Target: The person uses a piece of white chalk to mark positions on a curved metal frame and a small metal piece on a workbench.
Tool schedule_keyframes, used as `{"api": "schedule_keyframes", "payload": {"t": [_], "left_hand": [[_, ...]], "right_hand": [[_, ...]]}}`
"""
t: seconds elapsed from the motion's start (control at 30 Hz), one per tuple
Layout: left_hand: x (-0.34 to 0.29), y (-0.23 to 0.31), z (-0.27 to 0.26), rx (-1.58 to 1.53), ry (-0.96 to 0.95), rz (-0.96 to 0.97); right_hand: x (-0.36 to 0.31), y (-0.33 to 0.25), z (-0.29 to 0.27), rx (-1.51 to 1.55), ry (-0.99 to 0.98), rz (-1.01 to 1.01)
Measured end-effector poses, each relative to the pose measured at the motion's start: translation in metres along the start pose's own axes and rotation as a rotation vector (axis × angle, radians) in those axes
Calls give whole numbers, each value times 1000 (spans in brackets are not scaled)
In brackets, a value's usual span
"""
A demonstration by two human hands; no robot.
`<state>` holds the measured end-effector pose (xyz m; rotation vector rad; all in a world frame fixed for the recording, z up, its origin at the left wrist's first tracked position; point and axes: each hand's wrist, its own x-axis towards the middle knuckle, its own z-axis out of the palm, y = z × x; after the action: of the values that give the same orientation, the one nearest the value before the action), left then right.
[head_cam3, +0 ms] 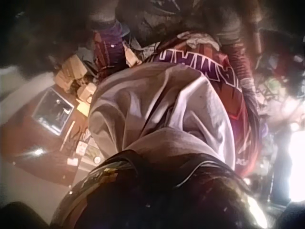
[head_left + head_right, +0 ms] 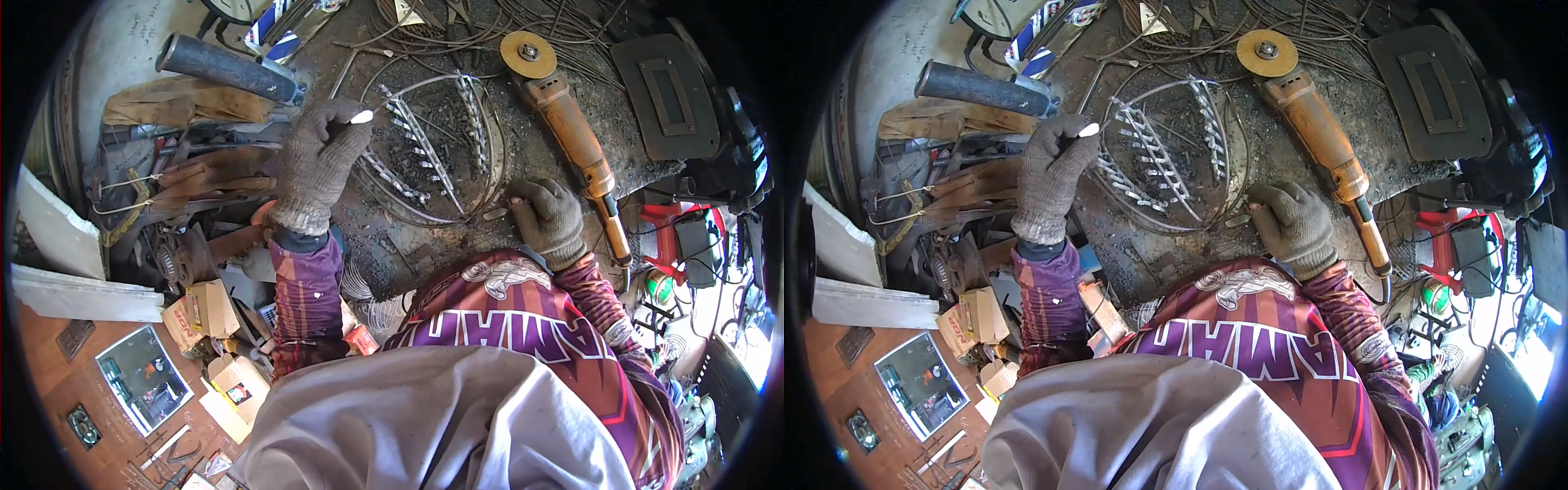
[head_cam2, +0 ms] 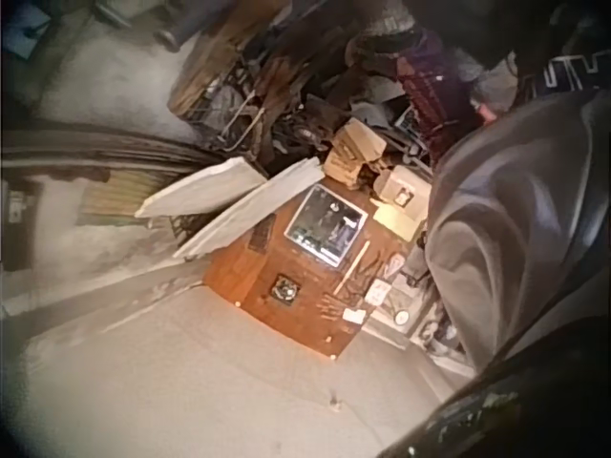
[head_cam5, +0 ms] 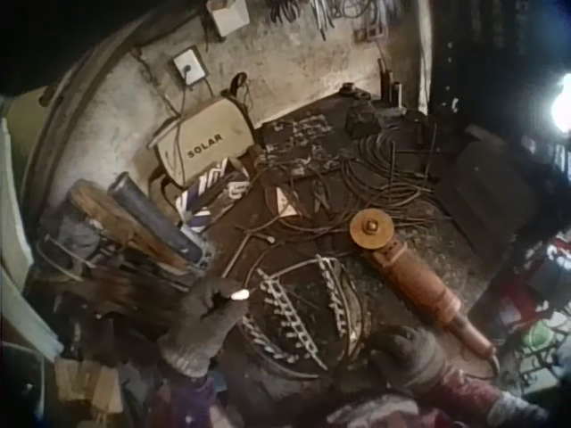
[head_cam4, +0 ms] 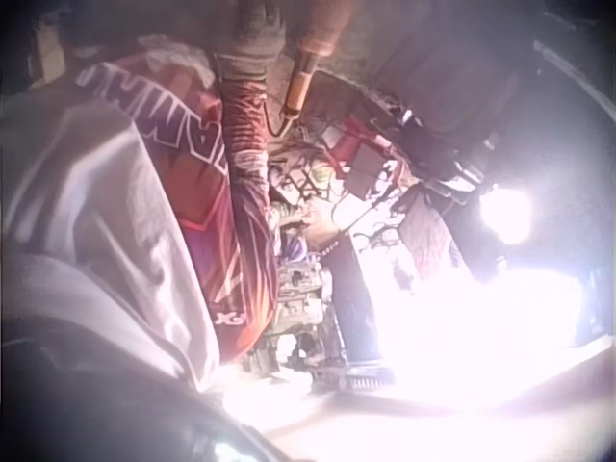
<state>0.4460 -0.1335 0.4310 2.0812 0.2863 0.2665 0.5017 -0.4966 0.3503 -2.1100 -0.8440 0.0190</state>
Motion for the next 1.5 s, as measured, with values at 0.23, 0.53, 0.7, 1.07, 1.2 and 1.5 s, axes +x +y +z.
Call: {"api": "schedule_keyframes", "payload": {"t": [0.23, 0.53, 0.7, 1.07, 1.2, 1.5], "left_hand": [[22, 23, 2, 146, -119, 98], [42, 42, -4, 84, -307, -120], [56, 55, -8, 287, -401, -28], [-50, 70, 66, -490, -214, 14], [-63, 58, 55, -558, -151, -114], [-101, -35, 46, 179, 516, 88]], "right_hand": [[3, 0, 1, -35, 3, -1], [6, 1, 0, -23, -12, -33], [3, 2, -2, -34, -15, -23], [89, -63, -25, 314, -32, -361], [97, -74, -14, 313, -170, -363], [151, -88, 4, 49, -67, -128]]}}
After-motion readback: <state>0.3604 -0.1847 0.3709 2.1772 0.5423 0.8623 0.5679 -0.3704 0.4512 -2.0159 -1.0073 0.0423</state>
